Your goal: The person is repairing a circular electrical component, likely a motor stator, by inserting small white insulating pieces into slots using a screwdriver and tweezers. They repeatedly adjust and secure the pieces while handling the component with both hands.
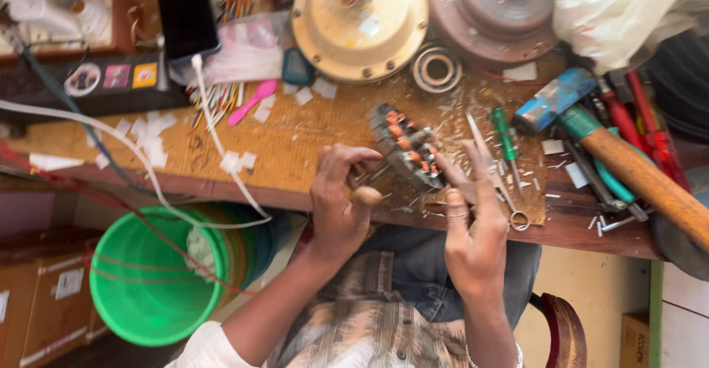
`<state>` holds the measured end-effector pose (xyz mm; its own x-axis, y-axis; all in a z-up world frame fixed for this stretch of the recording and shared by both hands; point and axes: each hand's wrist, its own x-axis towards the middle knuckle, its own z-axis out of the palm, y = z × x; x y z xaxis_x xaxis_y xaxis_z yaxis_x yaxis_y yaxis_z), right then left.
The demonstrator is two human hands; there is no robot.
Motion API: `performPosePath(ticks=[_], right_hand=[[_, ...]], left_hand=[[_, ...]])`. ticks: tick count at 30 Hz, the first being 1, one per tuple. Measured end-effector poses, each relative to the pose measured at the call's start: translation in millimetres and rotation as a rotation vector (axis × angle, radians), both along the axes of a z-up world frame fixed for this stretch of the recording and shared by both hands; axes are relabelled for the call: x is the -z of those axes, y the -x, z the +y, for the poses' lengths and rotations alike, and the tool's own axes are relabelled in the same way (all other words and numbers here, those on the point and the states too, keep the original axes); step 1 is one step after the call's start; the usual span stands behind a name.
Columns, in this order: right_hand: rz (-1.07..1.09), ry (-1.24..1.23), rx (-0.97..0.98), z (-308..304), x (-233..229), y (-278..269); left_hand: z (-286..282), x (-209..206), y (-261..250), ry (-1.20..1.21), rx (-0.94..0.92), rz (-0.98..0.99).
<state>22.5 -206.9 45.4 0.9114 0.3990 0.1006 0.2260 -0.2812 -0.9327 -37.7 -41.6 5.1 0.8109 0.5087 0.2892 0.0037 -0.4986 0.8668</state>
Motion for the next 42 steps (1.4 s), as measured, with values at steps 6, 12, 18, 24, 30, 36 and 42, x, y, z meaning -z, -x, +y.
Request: performPosePath(ticks=[6, 12, 18, 24, 30, 36, 42], right_hand=[[0.253, -0.343, -0.061, -3, 1, 10], [-0.111, 0.133, 0.134, -35, -5, -34], [-0.286, 0.81, 0.227, -37, 17, -87], [-0.411, 0.791, 0.133, -38, 26, -93], [-0.196, 0.055, 0.099, -70, 13, -76], [0.096, -0.77, -0.007, -65, 7, -40], [0.037, -0.818, 0.015, -49, 6, -32]], left_hand=[[-41, -3, 3, 0.218, 0.024, -0.181], [-74, 9, -22, 0.212, -0.185, -0.278], [-74, 10, -33, 0.299, -0.223, -0.308], [-25, -7, -29, 0.458, 0.016, -0.19], [39, -22, -30, -0.044, 0.449, -0.092], [26, -22, -50, -0.265, 0.628, -0.237], [21, -17, -68, -0.32, 0.656, -0.248]])
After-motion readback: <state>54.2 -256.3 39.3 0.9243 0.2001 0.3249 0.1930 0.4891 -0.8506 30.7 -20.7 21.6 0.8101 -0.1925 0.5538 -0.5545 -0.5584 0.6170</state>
